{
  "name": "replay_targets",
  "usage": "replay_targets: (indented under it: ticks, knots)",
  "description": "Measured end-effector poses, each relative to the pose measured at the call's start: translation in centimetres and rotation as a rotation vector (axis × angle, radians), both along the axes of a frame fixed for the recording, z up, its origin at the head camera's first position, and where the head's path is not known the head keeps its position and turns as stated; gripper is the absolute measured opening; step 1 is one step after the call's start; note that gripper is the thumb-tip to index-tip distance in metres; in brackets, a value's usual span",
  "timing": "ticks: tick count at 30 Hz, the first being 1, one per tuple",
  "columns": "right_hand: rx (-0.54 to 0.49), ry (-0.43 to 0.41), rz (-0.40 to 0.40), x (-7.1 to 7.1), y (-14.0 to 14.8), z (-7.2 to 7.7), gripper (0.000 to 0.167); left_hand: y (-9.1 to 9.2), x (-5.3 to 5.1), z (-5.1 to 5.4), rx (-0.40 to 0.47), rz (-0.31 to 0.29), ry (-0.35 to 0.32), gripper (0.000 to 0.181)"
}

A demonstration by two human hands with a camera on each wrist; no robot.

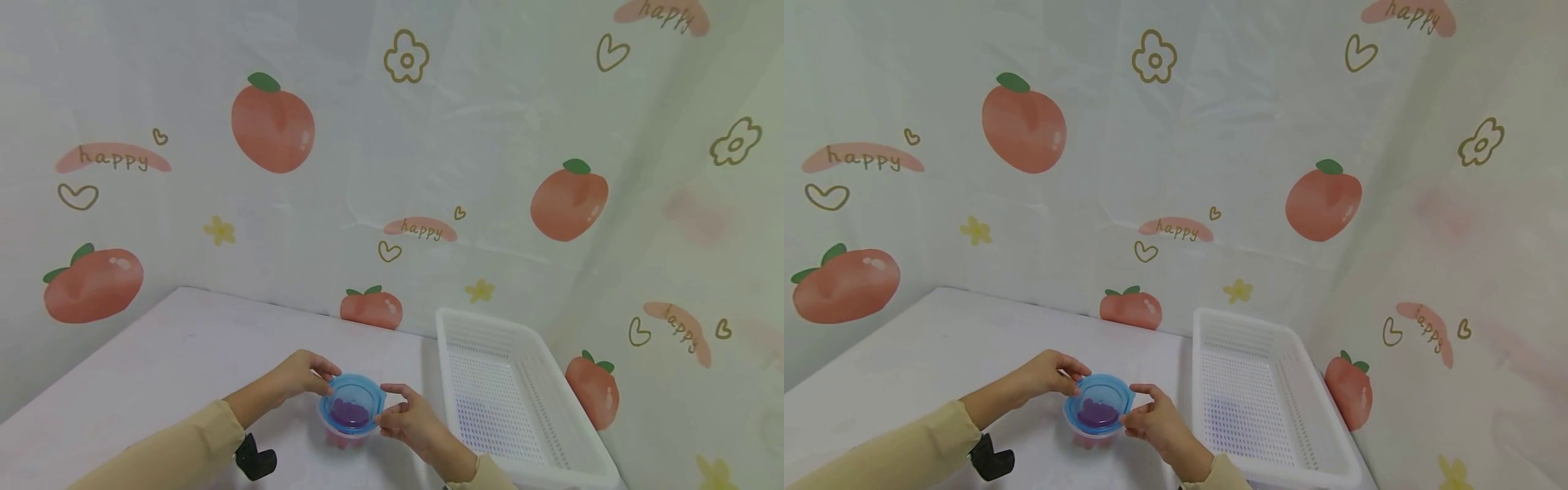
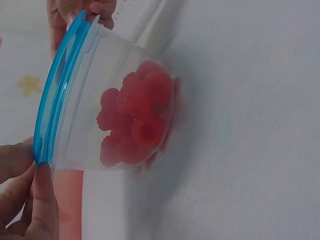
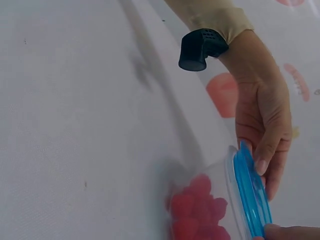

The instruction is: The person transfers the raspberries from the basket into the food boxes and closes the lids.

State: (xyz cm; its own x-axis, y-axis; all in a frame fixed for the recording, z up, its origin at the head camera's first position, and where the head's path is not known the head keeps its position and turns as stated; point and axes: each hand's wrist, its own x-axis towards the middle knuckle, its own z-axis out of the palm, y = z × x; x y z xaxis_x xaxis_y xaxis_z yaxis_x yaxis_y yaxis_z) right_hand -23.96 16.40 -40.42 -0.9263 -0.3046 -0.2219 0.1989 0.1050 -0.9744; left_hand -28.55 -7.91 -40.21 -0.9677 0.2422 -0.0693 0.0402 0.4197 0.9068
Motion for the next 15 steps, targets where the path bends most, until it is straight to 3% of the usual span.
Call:
replay_targets:
  ticks: [10,15]
  knots:
    - [0.033,0.038,0.012,0.02,-0.18,0.1,0.063,0.13,-0.32,-0.12,-0.014,0.005,0.006,0.031]
    - [0.043,0.051,0.009,0.09,-0.22,0.34,0.063,0.38,-0.49,-0.17,-0.05,0.039,-0.037,0.03]
